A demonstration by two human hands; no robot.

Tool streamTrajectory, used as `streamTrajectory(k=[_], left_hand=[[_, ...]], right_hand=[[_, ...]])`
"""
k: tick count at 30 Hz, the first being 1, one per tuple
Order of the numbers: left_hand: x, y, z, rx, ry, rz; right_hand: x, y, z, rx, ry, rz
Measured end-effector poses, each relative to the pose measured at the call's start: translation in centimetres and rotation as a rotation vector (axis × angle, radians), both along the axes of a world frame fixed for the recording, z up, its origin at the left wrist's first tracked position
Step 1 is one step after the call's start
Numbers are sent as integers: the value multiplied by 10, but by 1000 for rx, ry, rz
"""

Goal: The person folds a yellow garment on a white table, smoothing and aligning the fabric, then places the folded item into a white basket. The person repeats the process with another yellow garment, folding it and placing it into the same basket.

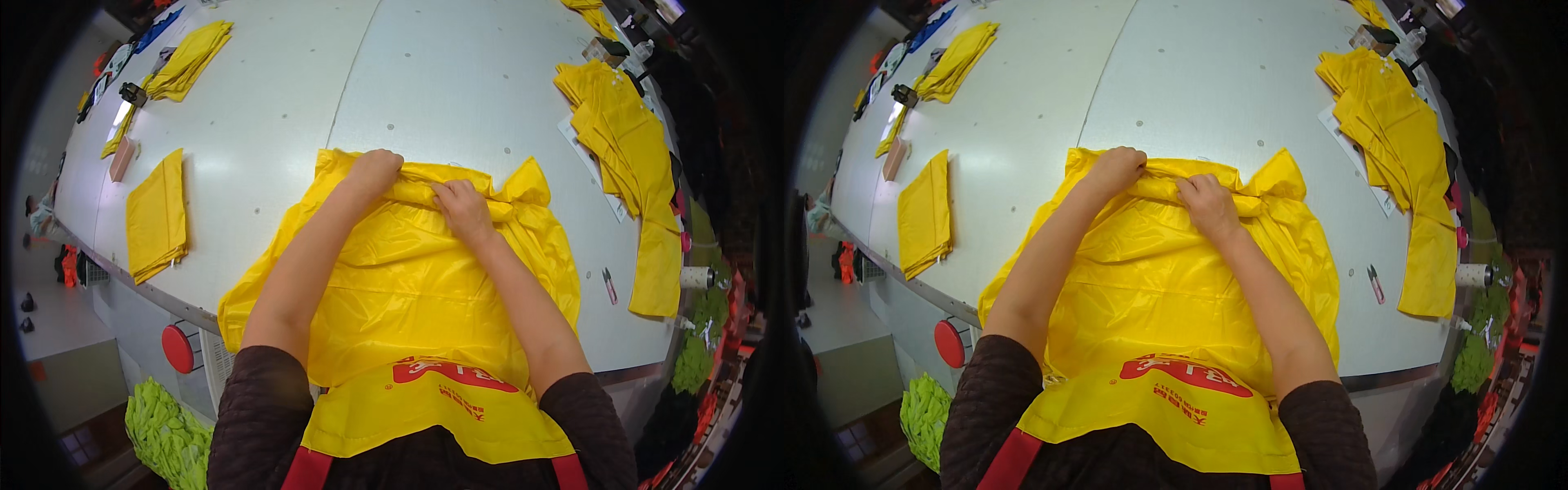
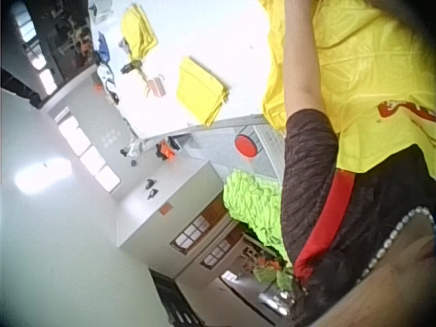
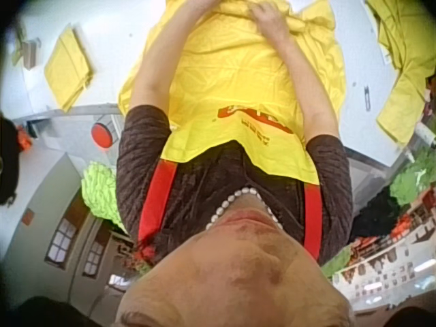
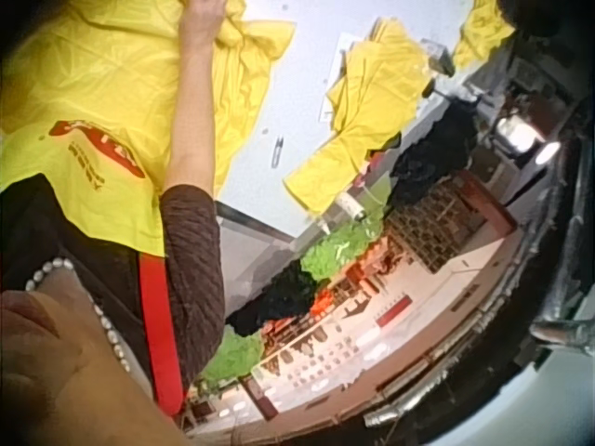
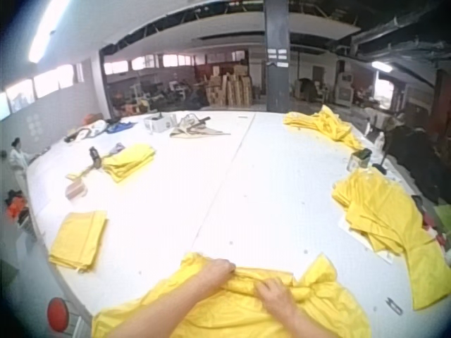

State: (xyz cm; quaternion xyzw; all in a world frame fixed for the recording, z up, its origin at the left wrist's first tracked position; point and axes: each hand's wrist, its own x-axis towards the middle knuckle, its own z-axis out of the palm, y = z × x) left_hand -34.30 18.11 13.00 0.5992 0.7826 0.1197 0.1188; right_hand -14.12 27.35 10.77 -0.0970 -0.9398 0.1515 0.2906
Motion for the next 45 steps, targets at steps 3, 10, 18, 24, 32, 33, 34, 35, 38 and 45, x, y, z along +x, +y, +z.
streamTrajectory(k=[3,10,18,24,32,33,34,35,38,45], left_hand=[[2,-4,22,13,-108,114],[30,-19,31,464,-125,167],[84,-23,-32,505,-158,217],[93,-6,-45,462,-150,361],[85,14,-29,126,-318,492],[86,13,-30,121,-306,494],[87,13,-29,116,-294,492],[87,13,-29,111,-282,491],[87,11,-36,160,-264,473],[92,4,-34,279,-269,496]], right_hand=[[-2,5,-2,6,-38,-23],[-3,-4,0,2,47,18],[3,-2,0,-276,-227,-9],[-13,10,-13,-267,-114,-210],[-22,33,-14,-322,-389,-176],[-24,31,-11,-310,-423,-170],[-25,28,-3,-298,-455,-167],[-25,27,2,-286,-488,-165],[-22,26,-9,-152,-288,-138],[-12,17,-11,-144,-18,-26]])
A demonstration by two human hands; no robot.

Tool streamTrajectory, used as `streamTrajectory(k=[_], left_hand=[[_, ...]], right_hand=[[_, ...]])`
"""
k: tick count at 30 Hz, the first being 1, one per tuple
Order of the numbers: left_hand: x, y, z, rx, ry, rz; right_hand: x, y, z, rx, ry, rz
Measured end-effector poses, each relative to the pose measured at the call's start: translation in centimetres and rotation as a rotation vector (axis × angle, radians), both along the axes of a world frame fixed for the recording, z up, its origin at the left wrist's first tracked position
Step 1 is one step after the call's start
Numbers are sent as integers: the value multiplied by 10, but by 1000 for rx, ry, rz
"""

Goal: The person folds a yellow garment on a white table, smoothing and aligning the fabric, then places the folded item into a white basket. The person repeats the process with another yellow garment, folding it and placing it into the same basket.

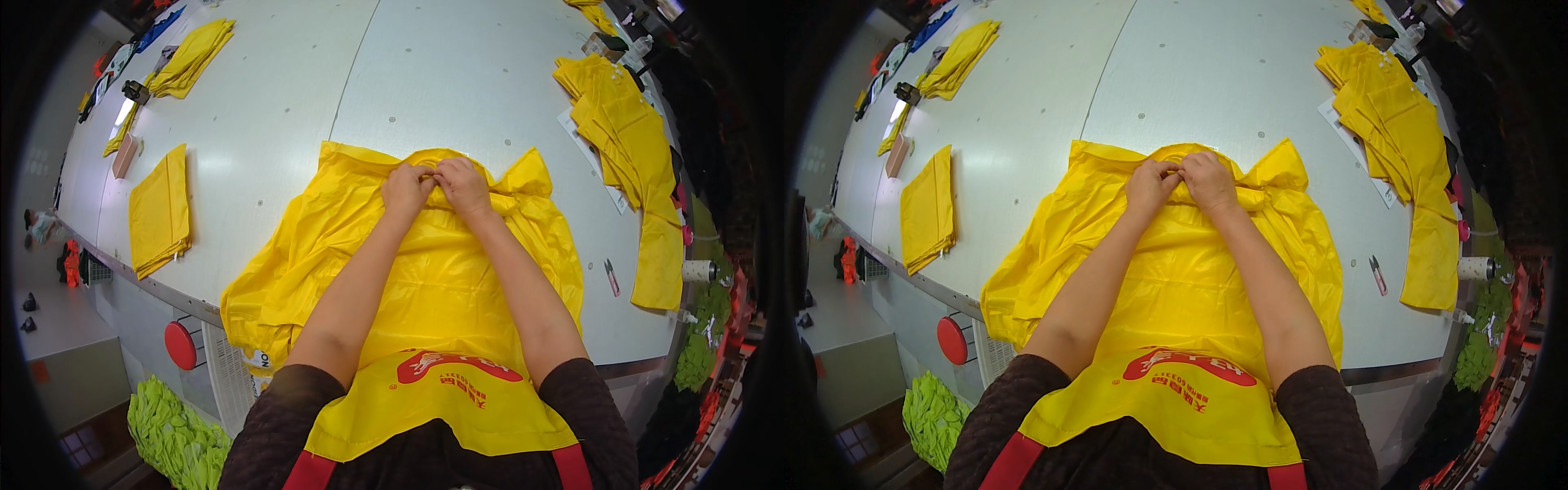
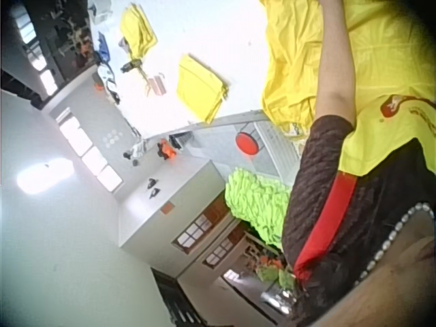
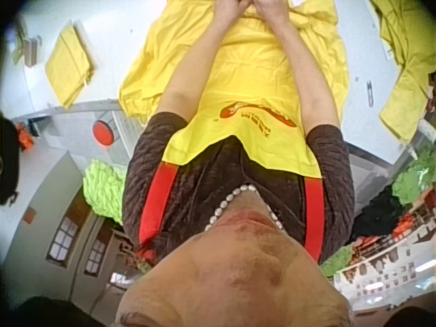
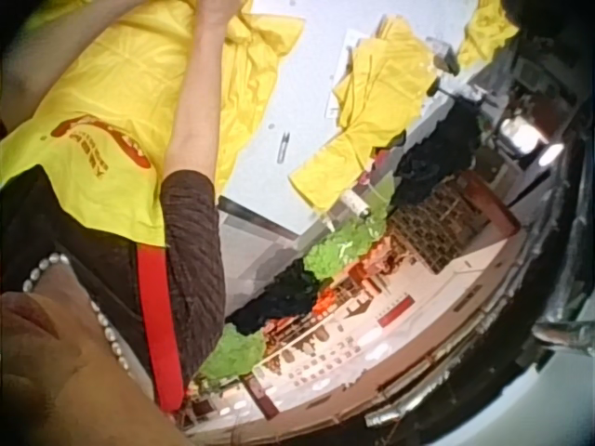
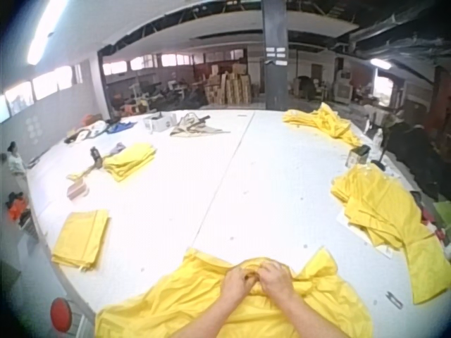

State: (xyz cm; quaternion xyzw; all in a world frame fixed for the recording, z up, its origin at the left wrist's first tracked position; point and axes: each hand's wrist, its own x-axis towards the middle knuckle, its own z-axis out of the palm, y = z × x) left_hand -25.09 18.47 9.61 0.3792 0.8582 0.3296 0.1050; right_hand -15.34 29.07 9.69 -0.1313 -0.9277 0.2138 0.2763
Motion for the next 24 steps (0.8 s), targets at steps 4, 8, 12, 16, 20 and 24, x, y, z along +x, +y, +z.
streamTrajectory(k=[4,8,12,16,20,24], left_hand=[[5,1,2,36,47,-4],[6,-5,6,63,58,28],[6,-4,15,31,-72,27],[7,-2,14,84,-83,32],[6,-5,12,104,-127,45],[4,-6,13,120,-124,44]], right_hand=[[13,6,13,-137,31,-23],[74,19,52,-141,244,-219],[224,65,41,-174,81,-721],[378,81,-8,67,-516,-1022],[425,78,-24,113,-526,-889],[420,90,-31,131,-457,-871]])
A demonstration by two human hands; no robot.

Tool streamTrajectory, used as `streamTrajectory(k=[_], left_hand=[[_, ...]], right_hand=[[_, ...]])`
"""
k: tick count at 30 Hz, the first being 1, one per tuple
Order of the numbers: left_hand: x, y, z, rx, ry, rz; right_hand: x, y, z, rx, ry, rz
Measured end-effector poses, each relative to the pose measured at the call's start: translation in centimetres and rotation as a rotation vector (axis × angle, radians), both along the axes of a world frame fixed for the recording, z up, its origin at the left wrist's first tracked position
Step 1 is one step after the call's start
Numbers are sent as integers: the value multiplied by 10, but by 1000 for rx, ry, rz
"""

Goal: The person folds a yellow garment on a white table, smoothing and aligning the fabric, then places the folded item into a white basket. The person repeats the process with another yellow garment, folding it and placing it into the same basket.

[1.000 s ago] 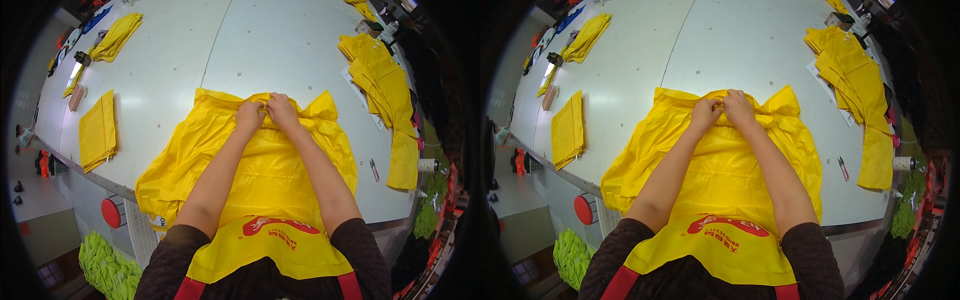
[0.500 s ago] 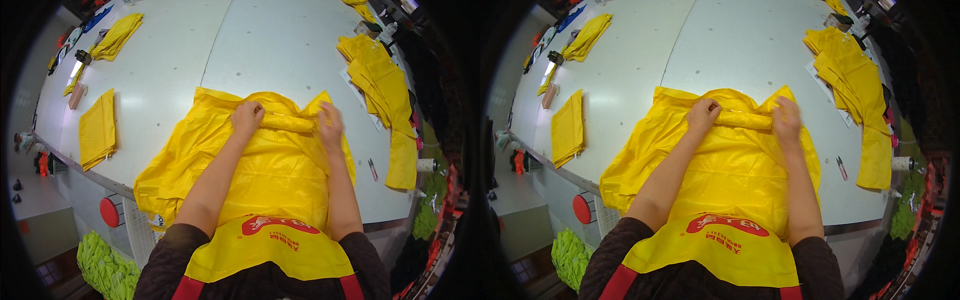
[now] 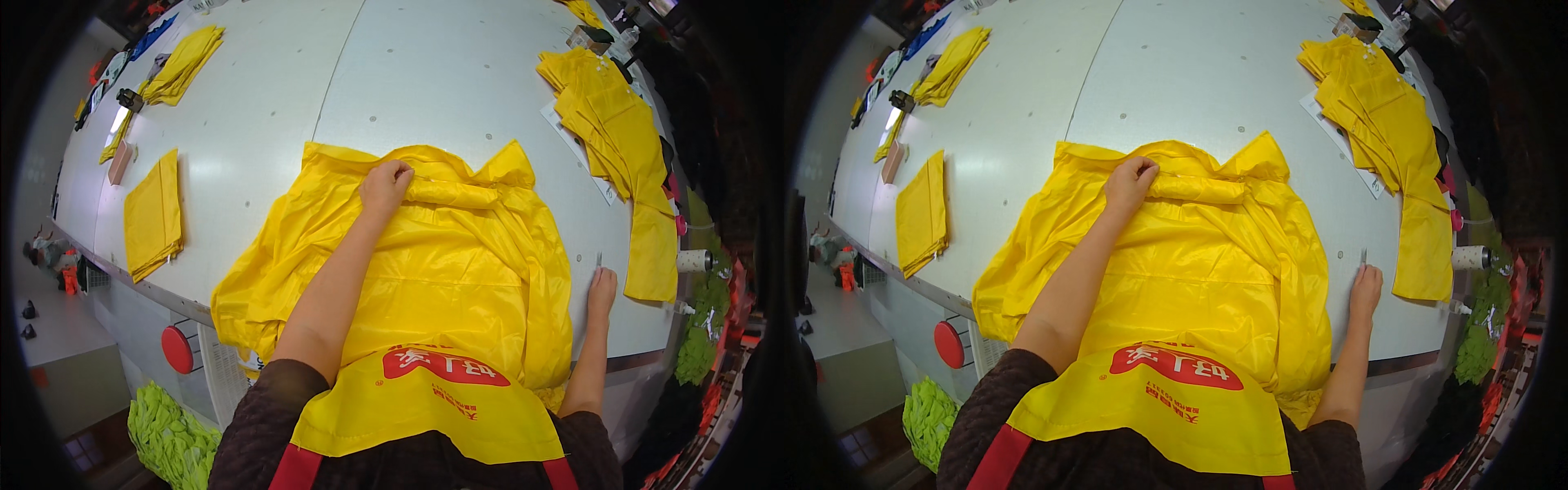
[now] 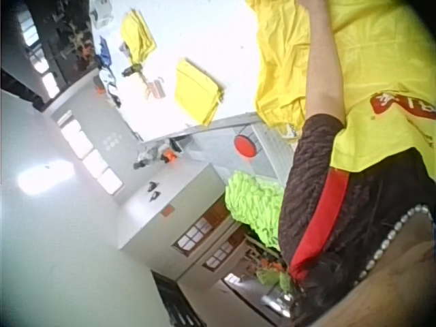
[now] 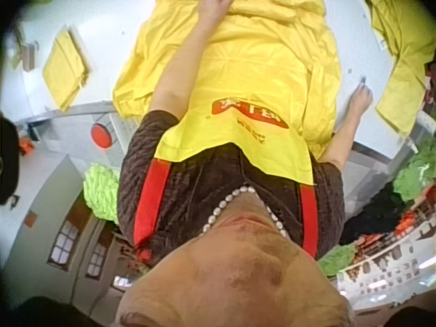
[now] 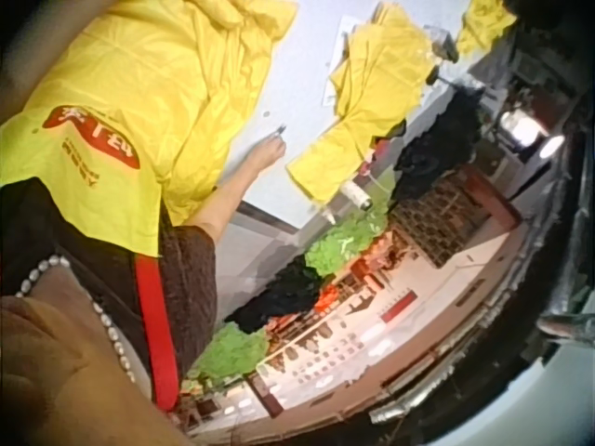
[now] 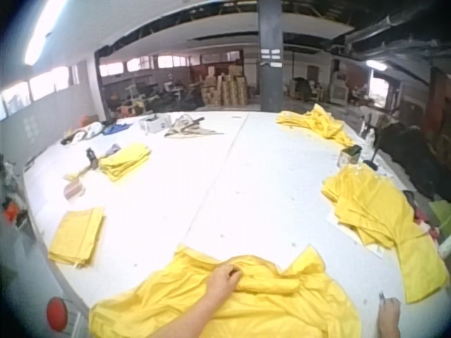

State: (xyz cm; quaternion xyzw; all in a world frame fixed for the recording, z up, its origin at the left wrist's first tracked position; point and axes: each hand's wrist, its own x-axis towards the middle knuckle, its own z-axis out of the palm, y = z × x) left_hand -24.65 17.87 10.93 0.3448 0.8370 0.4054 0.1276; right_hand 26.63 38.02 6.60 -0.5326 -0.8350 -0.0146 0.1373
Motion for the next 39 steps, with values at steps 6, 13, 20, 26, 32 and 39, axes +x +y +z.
streamTrajectory(k=[6,13,20,26,32,39], left_hand=[[-1,-1,-5,28,-24,8],[-5,1,-6,18,-137,18],[-11,0,-18,70,-210,23],[-9,0,-14,85,-249,35],[-11,1,-19,150,-295,12],[-15,2,-24,213,-375,-11]], right_hand=[[-140,-13,59,-849,1424,-238],[-328,-32,99,-464,566,764],[-390,-40,89,-537,-45,852],[-395,-39,86,-640,19,935],[-408,-42,77,-662,45,981],[-414,-45,63,-643,68,979]])
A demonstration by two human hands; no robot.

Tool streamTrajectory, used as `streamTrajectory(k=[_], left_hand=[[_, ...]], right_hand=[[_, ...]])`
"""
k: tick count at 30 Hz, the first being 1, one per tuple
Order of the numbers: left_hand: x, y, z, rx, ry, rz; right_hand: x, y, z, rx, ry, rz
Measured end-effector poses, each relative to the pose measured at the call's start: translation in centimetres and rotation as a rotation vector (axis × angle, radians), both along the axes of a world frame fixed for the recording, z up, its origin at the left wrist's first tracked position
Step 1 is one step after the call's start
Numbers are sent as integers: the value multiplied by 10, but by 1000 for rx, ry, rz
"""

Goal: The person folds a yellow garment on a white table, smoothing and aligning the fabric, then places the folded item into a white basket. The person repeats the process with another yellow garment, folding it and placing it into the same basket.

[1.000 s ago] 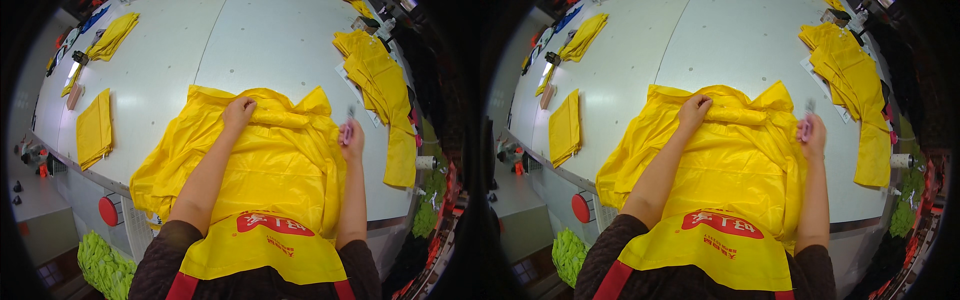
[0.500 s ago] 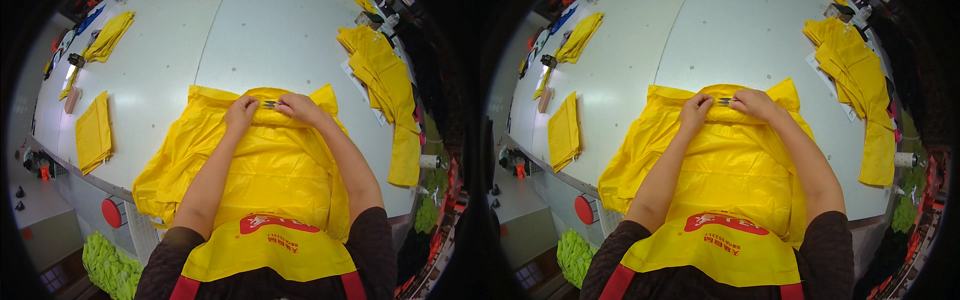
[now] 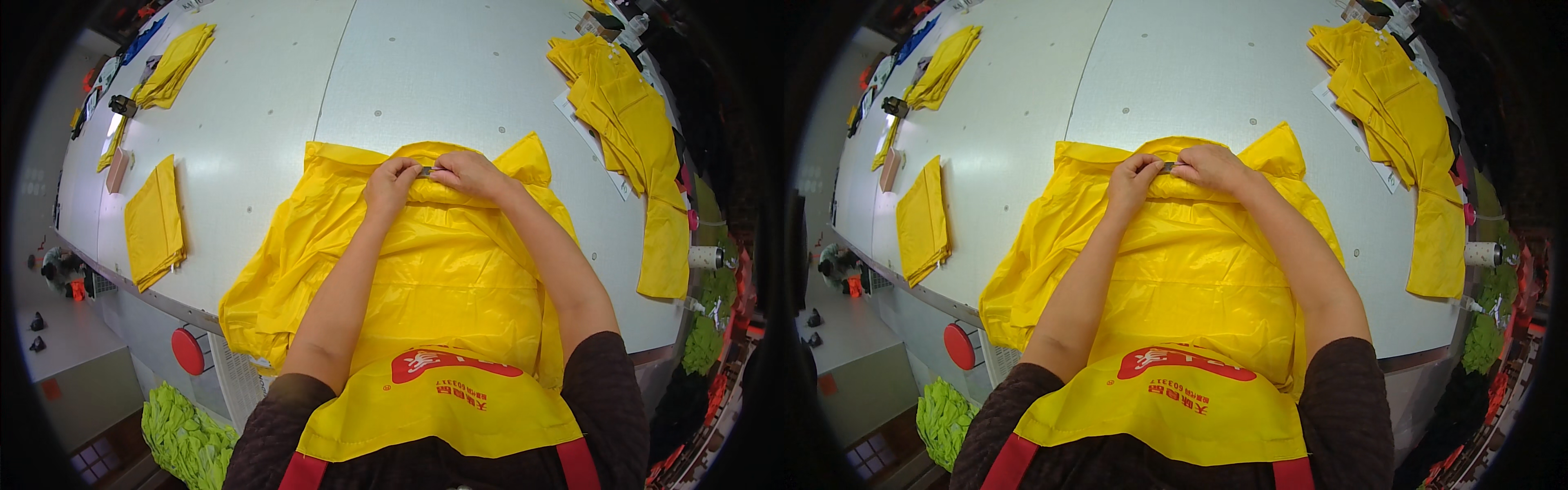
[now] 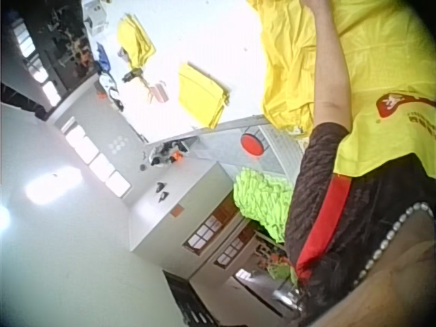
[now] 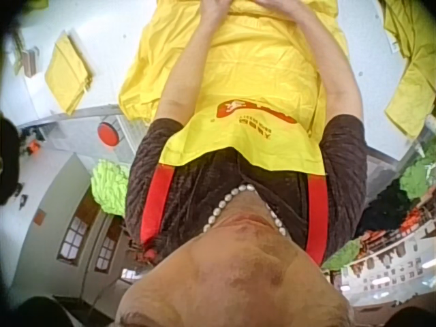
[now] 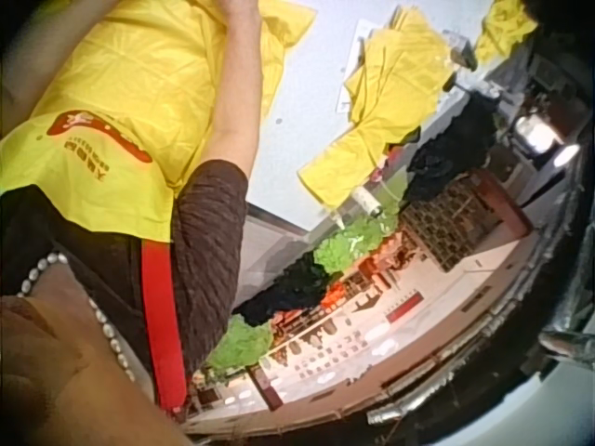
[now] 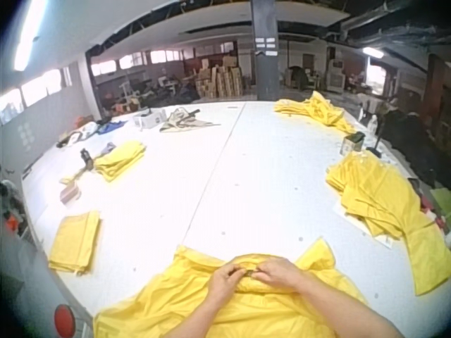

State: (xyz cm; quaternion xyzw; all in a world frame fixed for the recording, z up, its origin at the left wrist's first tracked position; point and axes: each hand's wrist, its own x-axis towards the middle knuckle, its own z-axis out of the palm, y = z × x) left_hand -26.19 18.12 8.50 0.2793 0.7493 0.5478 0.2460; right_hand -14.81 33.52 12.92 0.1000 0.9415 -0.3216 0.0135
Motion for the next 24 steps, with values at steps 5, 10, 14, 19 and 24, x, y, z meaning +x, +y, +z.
streamTrajectory(k=[5,10,14,19,24], left_hand=[[-9,2,-6,191,-176,72],[-12,-5,-1,322,-383,140],[-7,-4,-10,390,-364,112],[-1,-3,-7,280,-213,58],[-4,-9,-12,292,-224,33]], right_hand=[[11,-5,9,58,140,-204],[122,14,18,34,599,-888],[294,44,-23,472,140,-1275],[374,2,-33,923,-83,-1047],[386,-70,31,-297,-497,-833]])
